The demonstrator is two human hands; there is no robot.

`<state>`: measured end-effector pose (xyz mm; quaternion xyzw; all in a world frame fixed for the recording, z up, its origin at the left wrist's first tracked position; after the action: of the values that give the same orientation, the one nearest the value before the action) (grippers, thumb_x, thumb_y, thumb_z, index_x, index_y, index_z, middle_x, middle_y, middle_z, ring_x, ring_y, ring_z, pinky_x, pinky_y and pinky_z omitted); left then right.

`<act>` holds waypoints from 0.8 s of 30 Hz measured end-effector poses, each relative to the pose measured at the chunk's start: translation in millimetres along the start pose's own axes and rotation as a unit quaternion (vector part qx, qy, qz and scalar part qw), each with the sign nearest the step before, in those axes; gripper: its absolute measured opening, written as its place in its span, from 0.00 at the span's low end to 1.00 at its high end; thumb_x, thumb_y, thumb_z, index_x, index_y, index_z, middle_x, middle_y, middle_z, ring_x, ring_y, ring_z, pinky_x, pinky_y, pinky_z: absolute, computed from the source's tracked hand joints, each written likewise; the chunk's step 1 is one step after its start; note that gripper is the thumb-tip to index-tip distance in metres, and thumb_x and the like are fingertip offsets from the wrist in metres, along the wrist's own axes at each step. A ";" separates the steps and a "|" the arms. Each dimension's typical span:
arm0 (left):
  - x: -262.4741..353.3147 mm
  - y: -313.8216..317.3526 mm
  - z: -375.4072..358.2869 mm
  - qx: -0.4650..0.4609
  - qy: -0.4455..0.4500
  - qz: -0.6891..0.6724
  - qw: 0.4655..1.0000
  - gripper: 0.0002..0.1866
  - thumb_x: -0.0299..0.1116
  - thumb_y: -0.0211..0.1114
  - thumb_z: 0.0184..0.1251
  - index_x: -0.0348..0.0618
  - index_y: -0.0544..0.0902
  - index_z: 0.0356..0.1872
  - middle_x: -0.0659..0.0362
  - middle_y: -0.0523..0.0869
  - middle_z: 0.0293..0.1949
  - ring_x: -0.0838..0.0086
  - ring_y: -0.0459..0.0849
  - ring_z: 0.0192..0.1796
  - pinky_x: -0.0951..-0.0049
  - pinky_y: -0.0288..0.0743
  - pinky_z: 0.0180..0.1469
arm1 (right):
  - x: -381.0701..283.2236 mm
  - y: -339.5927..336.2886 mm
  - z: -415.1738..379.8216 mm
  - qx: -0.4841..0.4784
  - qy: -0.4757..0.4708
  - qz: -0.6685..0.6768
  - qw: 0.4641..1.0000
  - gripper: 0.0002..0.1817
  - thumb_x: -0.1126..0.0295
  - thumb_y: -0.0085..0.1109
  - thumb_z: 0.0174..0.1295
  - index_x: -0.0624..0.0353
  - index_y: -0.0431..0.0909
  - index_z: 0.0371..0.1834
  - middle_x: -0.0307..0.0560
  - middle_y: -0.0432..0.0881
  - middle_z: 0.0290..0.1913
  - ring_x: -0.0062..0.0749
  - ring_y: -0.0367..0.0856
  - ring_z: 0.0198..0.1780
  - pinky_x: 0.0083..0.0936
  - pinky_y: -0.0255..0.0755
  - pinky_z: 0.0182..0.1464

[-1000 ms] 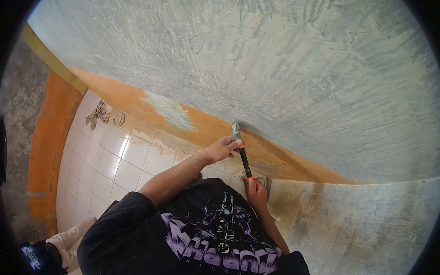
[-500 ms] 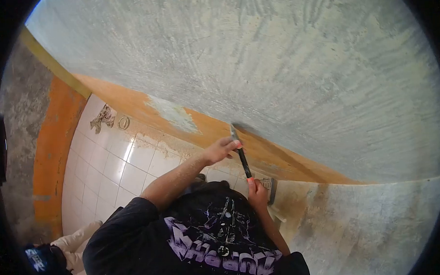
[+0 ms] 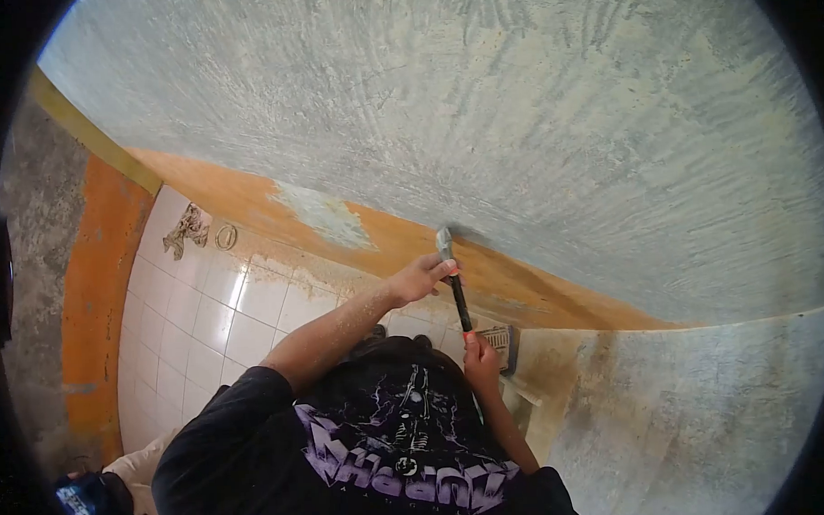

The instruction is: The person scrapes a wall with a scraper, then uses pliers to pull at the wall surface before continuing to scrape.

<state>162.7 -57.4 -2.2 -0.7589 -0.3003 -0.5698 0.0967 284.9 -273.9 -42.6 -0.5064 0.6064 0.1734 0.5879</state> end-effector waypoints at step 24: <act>-3.4 -28.0 -11.7 0.013 0.005 0.004 1.000 0.23 0.53 0.49 0.80 0.46 0.77 0.57 0.61 0.87 0.48 0.73 0.81 0.55 0.61 0.75 0.52 | 8.4 38.5 -2.2 0.001 0.061 0.037 0.997 0.23 0.53 0.53 0.74 0.61 0.78 0.29 0.36 0.70 0.16 0.19 0.69 0.20 0.24 0.63 0.25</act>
<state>136.8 -41.9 -7.0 -0.7559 -0.3039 -0.5692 0.1107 254.0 -262.6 -64.4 -0.4926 0.6598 0.1635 0.5434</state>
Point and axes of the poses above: each hand's wrist, its own z-axis towards the middle knuckle, its own y-axis out of the palm, x = y × z, the point moved 4 cm from there along z, towards the middle knuckle
